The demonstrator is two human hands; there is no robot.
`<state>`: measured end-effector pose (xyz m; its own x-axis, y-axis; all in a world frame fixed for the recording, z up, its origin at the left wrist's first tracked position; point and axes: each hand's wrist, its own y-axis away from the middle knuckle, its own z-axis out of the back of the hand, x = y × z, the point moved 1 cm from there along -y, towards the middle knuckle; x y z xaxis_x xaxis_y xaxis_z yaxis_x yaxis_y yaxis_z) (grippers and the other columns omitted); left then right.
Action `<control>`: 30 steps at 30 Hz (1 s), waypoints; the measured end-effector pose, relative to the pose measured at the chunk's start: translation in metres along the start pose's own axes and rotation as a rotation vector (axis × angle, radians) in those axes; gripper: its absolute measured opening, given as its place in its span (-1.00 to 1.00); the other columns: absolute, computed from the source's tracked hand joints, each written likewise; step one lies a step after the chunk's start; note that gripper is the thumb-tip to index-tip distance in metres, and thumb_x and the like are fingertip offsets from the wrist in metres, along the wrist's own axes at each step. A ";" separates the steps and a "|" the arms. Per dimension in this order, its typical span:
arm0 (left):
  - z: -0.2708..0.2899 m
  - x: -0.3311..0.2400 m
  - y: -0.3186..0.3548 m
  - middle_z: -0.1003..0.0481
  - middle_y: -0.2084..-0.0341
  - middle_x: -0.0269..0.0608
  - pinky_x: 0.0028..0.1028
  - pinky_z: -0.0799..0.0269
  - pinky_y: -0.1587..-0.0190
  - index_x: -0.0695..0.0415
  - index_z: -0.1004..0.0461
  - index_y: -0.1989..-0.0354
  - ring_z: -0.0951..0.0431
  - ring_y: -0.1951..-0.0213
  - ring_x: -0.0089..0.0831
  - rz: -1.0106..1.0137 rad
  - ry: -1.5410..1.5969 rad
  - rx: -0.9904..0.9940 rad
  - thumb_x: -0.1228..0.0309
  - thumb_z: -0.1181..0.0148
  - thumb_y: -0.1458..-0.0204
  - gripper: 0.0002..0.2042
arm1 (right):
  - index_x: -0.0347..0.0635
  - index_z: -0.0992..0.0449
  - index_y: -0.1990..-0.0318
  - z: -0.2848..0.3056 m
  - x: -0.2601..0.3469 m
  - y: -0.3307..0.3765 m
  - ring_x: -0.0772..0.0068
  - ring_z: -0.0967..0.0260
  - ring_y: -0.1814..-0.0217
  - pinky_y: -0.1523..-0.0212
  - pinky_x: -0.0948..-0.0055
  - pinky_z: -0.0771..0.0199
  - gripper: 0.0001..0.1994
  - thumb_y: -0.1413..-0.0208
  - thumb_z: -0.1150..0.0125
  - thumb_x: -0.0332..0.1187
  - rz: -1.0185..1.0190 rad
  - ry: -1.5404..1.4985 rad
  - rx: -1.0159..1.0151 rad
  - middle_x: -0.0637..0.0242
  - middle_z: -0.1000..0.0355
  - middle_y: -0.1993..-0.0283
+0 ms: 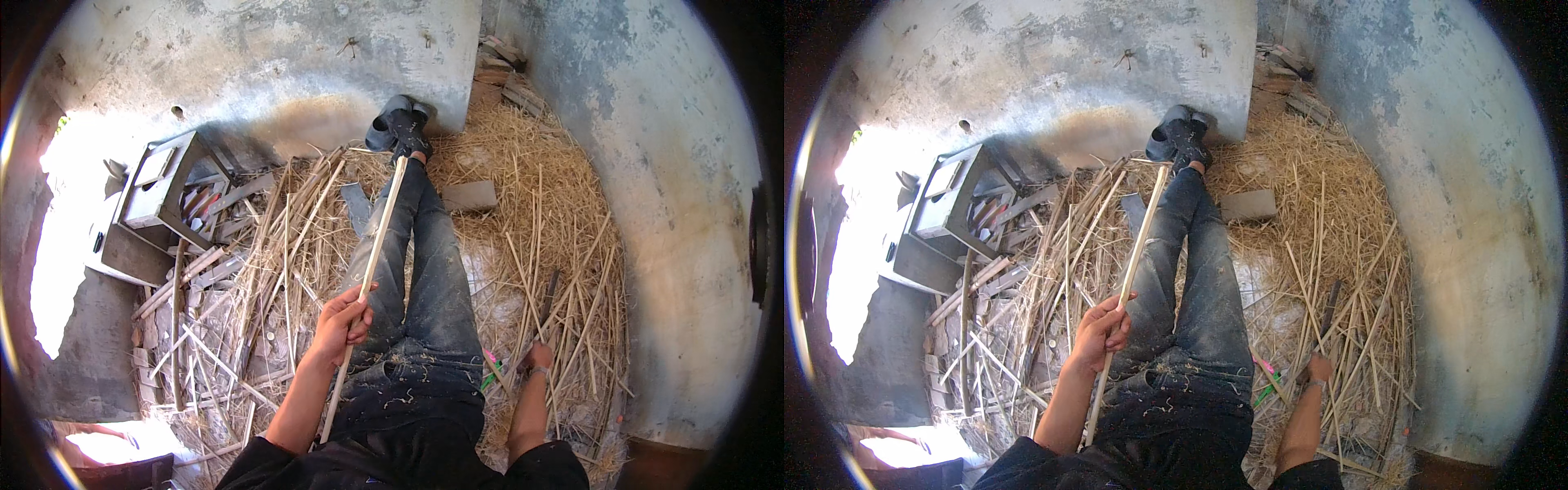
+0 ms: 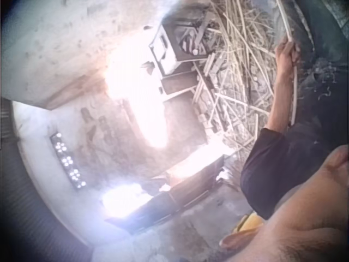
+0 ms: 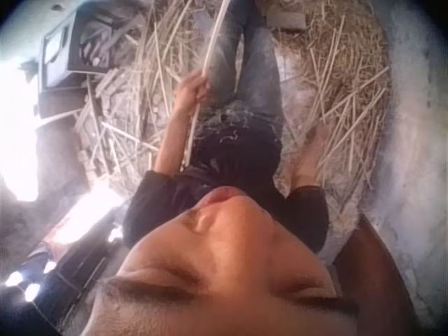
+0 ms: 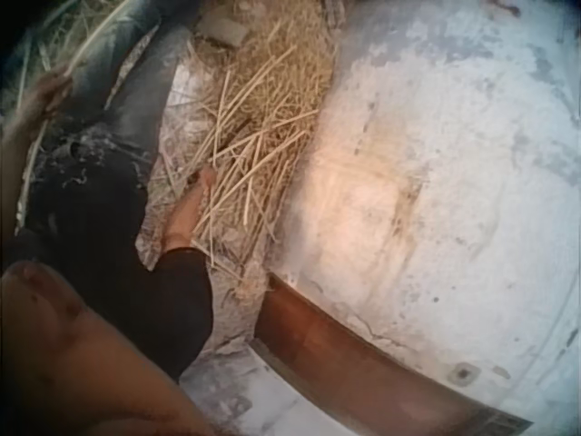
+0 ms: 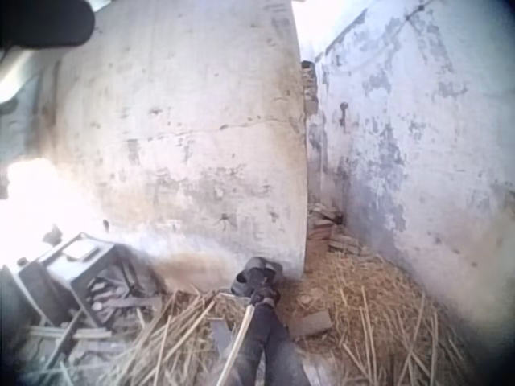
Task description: The person whittles and shapes a long thin bamboo stick using a small folding knife and then a large machete-like blade, removing thin strips of wood.
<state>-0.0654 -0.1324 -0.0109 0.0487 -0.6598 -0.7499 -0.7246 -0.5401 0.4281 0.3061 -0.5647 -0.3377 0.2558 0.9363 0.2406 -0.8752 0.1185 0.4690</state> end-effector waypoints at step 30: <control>-0.012 0.011 0.008 -0.43 0.52 -0.36 -0.64 -0.08 0.64 0.15 -0.39 -0.35 -0.16 0.69 -0.71 0.116 0.124 0.045 0.44 -0.05 -0.37 -0.61 | -0.18 -0.12 -0.49 -0.030 0.067 0.012 -0.05 -0.07 -0.59 -0.47 -0.04 -0.27 -0.14 -0.15 -0.37 0.02 -0.024 0.527 0.088 0.00 -0.05 -0.56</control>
<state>-0.0621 -0.1501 -0.0099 0.0451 -0.7772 -0.6277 -0.7601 -0.4344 0.4833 0.3003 -0.4910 -0.3419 0.0146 0.9753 -0.2203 -0.8280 0.1353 0.5441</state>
